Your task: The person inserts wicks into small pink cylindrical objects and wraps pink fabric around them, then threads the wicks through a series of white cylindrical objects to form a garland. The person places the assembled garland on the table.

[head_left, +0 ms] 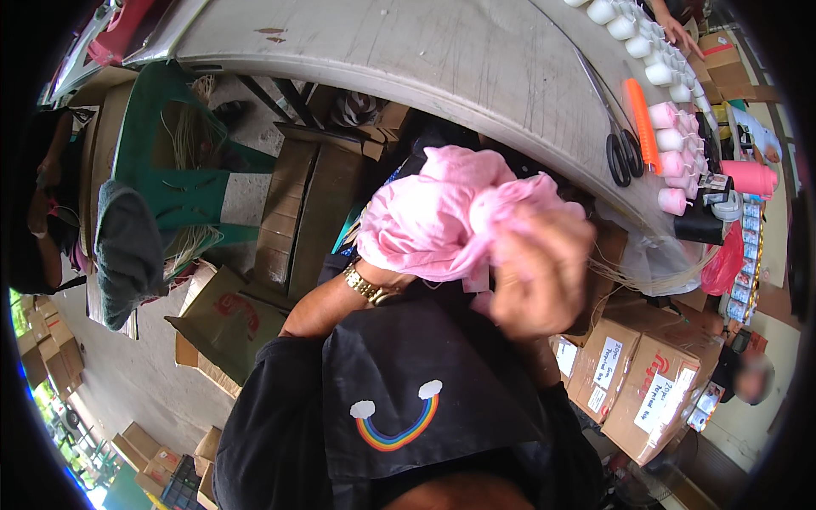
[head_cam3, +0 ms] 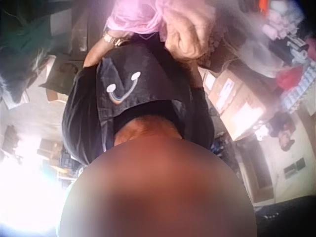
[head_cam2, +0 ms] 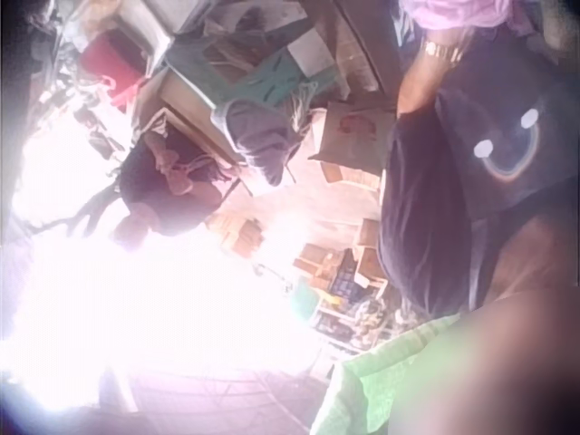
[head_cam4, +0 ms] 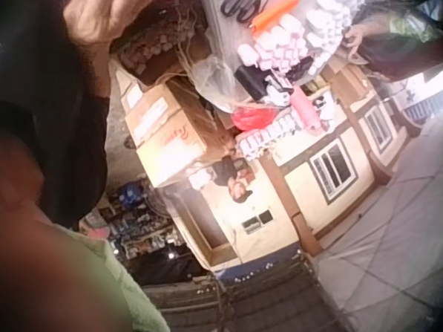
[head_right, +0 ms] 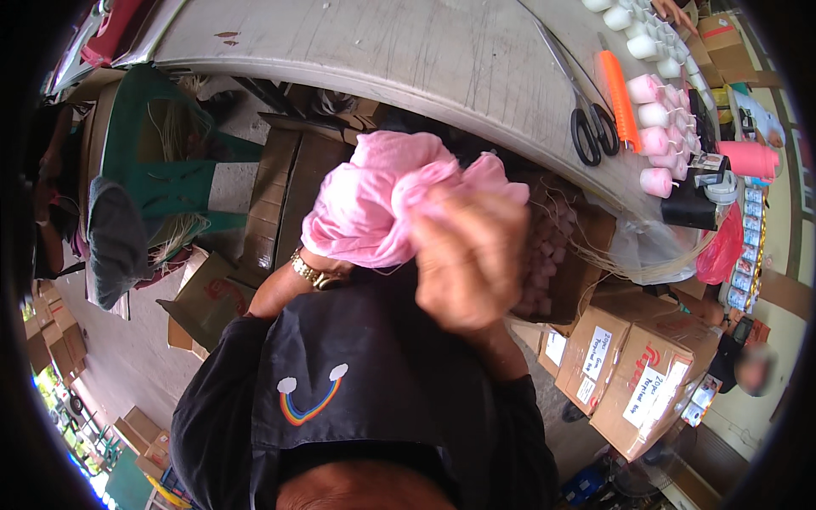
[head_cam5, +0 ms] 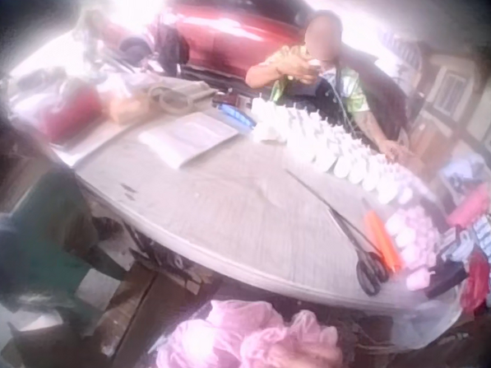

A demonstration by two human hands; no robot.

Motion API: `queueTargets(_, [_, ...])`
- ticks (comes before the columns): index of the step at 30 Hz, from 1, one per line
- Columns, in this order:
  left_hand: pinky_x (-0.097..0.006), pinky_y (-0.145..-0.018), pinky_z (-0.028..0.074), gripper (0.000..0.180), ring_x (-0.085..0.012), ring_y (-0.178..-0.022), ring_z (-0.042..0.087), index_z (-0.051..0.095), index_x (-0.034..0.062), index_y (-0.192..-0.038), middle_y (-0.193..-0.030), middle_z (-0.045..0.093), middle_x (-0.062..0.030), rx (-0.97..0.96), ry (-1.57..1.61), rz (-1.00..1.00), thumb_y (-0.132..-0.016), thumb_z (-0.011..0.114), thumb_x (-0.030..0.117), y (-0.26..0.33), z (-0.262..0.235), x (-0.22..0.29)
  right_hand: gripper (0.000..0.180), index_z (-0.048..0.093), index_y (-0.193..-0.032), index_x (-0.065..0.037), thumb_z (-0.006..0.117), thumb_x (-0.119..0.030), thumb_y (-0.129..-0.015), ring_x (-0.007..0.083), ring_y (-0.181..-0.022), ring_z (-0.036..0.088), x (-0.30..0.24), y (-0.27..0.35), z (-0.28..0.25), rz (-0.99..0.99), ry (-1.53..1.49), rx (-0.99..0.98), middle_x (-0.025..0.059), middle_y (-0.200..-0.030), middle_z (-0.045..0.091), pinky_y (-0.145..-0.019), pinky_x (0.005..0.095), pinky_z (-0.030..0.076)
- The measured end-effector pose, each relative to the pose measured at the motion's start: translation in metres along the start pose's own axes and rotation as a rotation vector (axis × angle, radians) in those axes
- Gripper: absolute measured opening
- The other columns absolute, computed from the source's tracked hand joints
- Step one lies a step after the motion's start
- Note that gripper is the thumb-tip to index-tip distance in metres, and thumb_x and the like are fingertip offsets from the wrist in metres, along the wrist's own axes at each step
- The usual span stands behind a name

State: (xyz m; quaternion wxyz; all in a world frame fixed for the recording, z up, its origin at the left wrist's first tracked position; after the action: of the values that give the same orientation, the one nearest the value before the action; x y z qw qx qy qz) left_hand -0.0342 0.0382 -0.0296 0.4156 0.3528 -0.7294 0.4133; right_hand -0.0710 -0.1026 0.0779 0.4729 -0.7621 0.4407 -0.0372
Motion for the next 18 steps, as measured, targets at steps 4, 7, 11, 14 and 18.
queueTargets(4, [-0.039,-0.106,0.027,0.053,-0.0262,-0.129,0.038,0.043,0.0106,-0.137,-0.138,0.044,-0.0099,-0.213,-0.068,-0.273,-0.092,0.058,0.032,0.004,0.002,-0.007,0.019,0.069,-0.093,0.000,0.074,0.002,-0.075,0.0267,-0.089,0.060,0.002,-0.003,0.012,0.002,-0.067,-0.007,0.0115,-0.103,0.063,-0.075,0.0352,0.050])
queueTargets(7, [-0.039,-0.117,0.014,0.063,-0.0257,-0.142,0.024,0.029,0.0125,-0.148,-0.153,0.029,-0.0086,-0.331,-0.168,-0.325,-0.095,0.054,0.035,0.022,0.003,-0.019,0.019,0.067,-0.097,0.000,0.071,0.003,-0.079,0.0243,-0.087,0.061,0.018,-0.004,0.012,0.219,-0.133,0.047,0.0116,-0.097,0.062,-0.072,0.0323,0.051])
queueTargets(11, [-0.040,-0.117,0.014,0.065,-0.0262,-0.143,0.023,0.029,0.0121,-0.149,-0.154,0.027,-0.0088,-0.218,0.012,-0.201,-0.094,0.056,0.035,0.030,0.016,-0.039,0.016,0.067,-0.095,0.000,0.071,0.000,-0.079,0.0254,-0.087,0.060,0.013,0.011,0.019,0.215,-0.043,0.056,0.0131,-0.098,0.061,-0.074,0.0329,0.050])
queueTargets(14, [-0.040,-0.117,0.016,0.065,-0.0261,-0.142,0.025,0.030,0.0109,-0.148,-0.154,0.028,-0.0093,-0.214,0.065,-0.249,-0.093,0.059,0.032,0.030,0.018,-0.049,0.018,0.066,-0.092,0.000,0.073,-0.001,-0.076,0.0276,-0.088,0.059,0.001,0.020,0.024,0.149,-0.096,0.022,0.0136,-0.097,0.057,-0.076,0.0358,0.050])
queueTargets(18, [-0.039,-0.114,0.022,0.063,-0.0258,-0.139,0.030,0.032,0.0092,-0.146,-0.152,0.031,-0.0101,-0.182,0.224,-0.265,-0.093,0.060,0.028,0.033,0.008,-0.038,0.016,0.065,-0.090,0.000,0.070,0.003,-0.076,0.0266,-0.083,0.058,0.019,0.015,0.018,0.303,-0.052,0.055,0.0128,-0.091,0.056,-0.074,0.0354,0.049])
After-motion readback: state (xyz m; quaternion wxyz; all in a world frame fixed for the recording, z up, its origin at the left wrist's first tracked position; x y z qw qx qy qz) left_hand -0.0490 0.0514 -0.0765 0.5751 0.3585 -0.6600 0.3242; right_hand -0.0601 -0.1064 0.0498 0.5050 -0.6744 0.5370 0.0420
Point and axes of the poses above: each hand's wrist, its own y-axis away from the middle knuckle, its own z-axis out of the palm, x = y × z, the point moved 1 cm from there along -y, towards the middle knuckle
